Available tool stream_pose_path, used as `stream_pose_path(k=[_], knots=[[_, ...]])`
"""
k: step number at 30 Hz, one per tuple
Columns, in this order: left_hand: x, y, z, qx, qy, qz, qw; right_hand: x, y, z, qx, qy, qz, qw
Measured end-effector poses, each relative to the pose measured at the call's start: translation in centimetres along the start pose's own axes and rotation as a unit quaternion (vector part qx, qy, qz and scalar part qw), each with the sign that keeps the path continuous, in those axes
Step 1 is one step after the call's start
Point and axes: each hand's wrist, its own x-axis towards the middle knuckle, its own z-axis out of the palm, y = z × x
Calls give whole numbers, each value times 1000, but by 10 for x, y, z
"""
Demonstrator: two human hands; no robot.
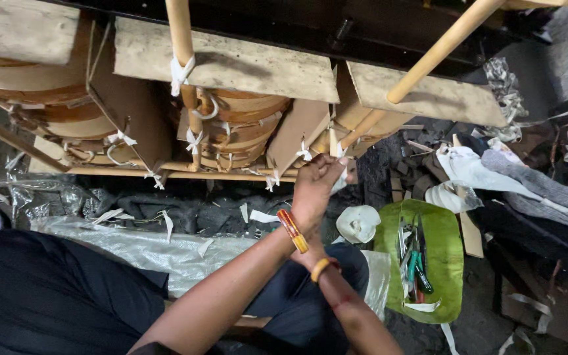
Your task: The person sits on the floor and uses pliers to tie white straps around a wooden frame holding cylindrical objects. They then pick up a flat wooden piece and attach it to the frame.
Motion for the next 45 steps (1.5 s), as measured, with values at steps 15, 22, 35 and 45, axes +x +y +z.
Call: stream_pose_path(k=[15,22,35,45], knots=[[-32,36,6,435,94,157,882,-85,90,-114,294,20,6,956],[-29,37,1,477,64,179,858,-96,89,-199,338,114,-12,934],[-28,42,-6,614,19,270,741,-101,30,-262,122,225,-75,964],[-21,33,-20,653,18,413,634,-100,36,-264,95,157,12,983]])
